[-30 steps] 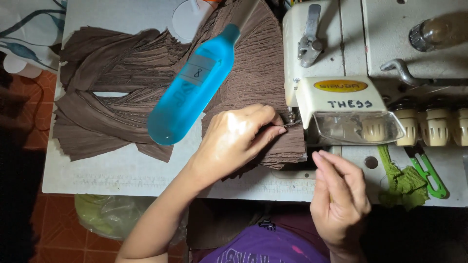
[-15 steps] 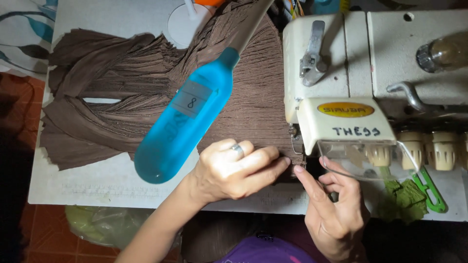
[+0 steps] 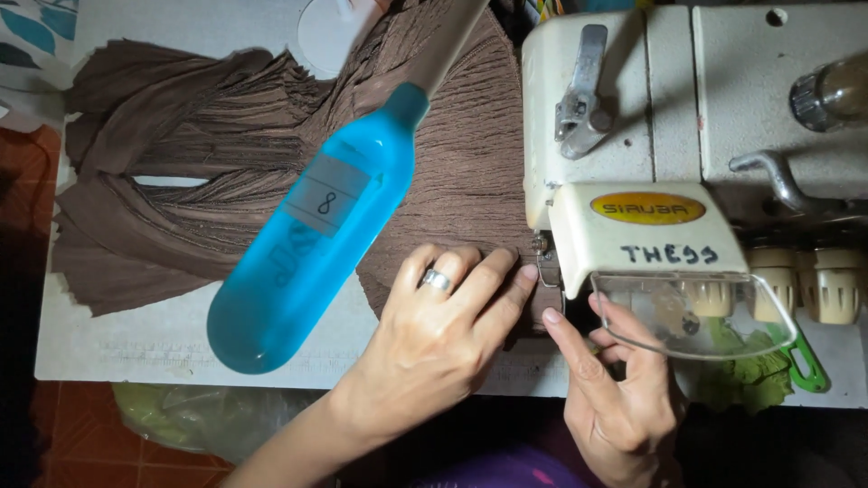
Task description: Sewing brown pleated fabric strips using an overlock sewing machine
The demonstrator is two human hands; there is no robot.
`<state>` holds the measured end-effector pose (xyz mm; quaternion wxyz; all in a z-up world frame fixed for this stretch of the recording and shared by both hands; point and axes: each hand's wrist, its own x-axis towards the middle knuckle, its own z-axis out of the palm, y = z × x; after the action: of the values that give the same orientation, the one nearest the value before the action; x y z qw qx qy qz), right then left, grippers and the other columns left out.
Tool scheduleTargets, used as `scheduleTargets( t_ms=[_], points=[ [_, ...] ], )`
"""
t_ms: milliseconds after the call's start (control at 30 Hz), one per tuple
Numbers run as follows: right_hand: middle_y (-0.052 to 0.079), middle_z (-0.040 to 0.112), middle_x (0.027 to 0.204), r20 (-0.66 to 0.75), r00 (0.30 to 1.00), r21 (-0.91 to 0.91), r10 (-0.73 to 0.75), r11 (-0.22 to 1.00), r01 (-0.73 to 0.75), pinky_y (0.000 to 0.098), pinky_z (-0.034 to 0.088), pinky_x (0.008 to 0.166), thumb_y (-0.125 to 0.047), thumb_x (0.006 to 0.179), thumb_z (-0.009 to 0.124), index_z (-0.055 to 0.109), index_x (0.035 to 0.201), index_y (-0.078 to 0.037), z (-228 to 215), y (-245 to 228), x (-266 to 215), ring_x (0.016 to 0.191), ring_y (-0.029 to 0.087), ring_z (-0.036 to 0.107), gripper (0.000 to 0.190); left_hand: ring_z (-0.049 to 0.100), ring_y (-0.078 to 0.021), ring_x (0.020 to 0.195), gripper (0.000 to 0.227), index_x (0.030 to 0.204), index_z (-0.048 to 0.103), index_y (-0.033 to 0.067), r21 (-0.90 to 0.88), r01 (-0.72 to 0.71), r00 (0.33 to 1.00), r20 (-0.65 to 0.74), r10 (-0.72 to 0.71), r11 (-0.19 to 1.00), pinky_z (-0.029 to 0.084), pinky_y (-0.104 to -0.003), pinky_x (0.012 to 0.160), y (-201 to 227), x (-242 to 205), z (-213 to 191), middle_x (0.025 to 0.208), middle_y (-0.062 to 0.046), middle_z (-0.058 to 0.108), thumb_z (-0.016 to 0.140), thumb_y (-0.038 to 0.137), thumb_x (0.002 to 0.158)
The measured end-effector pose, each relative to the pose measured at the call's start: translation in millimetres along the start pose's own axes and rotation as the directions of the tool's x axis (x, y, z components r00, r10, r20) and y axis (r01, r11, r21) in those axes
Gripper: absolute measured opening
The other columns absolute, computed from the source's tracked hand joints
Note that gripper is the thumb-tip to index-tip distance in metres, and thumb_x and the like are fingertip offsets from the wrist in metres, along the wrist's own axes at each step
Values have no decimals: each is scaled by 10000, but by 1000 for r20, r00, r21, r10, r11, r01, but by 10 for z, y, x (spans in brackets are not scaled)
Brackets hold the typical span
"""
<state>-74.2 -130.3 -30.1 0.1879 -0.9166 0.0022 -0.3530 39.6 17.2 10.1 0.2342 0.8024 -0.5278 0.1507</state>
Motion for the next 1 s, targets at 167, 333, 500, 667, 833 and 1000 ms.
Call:
scheduleTargets(
  t_ms=[167,333,500,667,833,1000],
  points=[
    [261,617,1115,28,999,-71,-35,997,37,327,536,640,139,968,533,752,1054,-77,-18,37,52,726,257,596,319,546,-293,953,275,1178,619,18,-20,11,1000,-10,-12,1000,397,-438,796,-104,-25,84,1167,-149,603,532,159,959],
    [228,594,1109,121,986,-150,-117,979,135,358,532,619,178,944,475,745,1098,-55,-31,66,183,700,252,584,388,517,-339,1145,470,1220,612,57,-31,21,999,25,-20,999,415,-512,928,-318,50,164,1275,-163,569,682,169,769],
    [284,572,1083,39,997,-87,-69,994,72,369,488,639,169,994,457,718,1106,27,6,-7,128,717,293,546,317,569,-352,1198,370,1234,634,83,-96,112,993,-28,-115,989,491,-413,905,-397,84,185,1368,-173,501,515,87,883],
    [293,623,1068,-64,997,-4,29,1000,-30,338,525,700,149,967,620,714,1045,52,37,-98,-157,768,287,601,156,534,-136,734,459,1442,444,143,-354,206,978,37,-206,912,418,-304,826,-576,-50,584,1056,4,460,431,130,983],
    [204,679,988,-70,997,57,-13,998,17,373,521,744,152,956,656,721,978,51,22,3,-512,804,308,622,122,280,-222,1593,865,1548,269,239,-652,193,953,-55,-299,733,76,-499,1370,-1021,-44,635,1671,-24,222,760,477,876],
    [415,554,1400,183,897,-178,402,911,-372,503,408,1063,124,1169,411,588,1226,279,-480,557,-704,1293,485,507,242,629,-247,1164,170,1145,634,27,-649,50,885,-323,-335,759,513,-345,1090,-823,-265,-272,1194,-131,643,539,-16,1011]
  ],
)
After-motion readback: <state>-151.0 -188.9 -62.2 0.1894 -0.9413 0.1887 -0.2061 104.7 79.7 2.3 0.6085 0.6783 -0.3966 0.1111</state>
